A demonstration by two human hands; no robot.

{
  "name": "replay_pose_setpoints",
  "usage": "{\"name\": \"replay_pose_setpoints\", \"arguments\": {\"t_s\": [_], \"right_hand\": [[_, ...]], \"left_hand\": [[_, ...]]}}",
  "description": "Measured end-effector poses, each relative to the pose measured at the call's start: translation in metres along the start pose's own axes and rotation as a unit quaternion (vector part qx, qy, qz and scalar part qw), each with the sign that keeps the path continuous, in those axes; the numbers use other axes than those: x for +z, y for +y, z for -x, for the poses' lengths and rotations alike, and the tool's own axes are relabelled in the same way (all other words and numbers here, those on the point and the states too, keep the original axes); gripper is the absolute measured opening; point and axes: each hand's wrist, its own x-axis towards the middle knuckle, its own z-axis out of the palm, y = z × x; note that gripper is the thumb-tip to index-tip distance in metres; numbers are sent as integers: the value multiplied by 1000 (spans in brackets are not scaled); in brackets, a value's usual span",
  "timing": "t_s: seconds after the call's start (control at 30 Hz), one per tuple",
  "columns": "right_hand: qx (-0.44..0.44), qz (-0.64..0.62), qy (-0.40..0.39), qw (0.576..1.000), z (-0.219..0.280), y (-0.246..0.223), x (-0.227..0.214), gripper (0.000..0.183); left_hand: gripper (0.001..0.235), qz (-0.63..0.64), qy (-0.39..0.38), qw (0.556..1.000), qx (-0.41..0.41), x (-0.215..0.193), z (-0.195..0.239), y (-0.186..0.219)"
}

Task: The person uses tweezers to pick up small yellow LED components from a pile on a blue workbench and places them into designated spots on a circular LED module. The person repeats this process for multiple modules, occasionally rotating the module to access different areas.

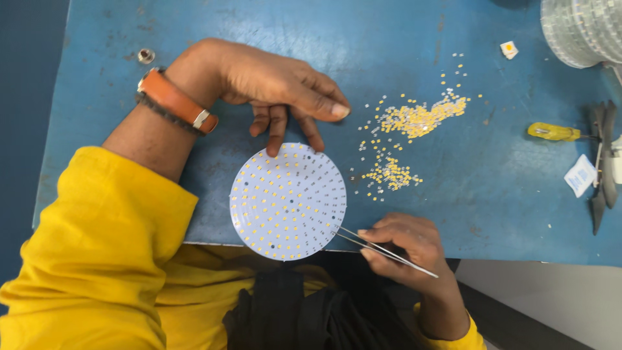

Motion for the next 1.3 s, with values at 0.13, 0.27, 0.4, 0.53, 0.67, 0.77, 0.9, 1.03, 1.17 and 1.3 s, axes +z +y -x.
{"name": "replay_pose_setpoints", "arguments": {"t_s": [0.13,0.27,0.4,0.53,0.67,0.77,0.9,1.03,1.17,1.3], "right_hand": [[131,6,104,986,10,6,-15,20],[158,36,138,977,16,13,-15,18],[122,51,120,984,16,15,-14,21],[111,35,104,988,13,14,-16,19],[113,26,112,987,12,13,-14,19],[104,48,98,989,13,13,-15,20],[98,19,82,992,12,12,-18,18],[35,-46,-3,998,8,12,-14,18],[32,-37,-34,998,3,9,-6,21],[39,-33,-40,998,3,7,-4,21]], "left_hand": [[90,1,1,1000,-2,0,2,3],[88,-7,13,1000,-6,1,3,3],[90,-8,15,1000,-9,1,4,5],[92,-6,12,1000,-7,2,4,6],[92,-13,16,1000,-3,2,4,4],[91,-14,21,1000,-3,2,3,3],[90,-10,11,1000,1,2,2,3],[91,-13,12,1000,0,1,2,2],[91,-14,19,1000,-9,2,2,2],[91,-19,22,1000,-7,2,3,2]]}}
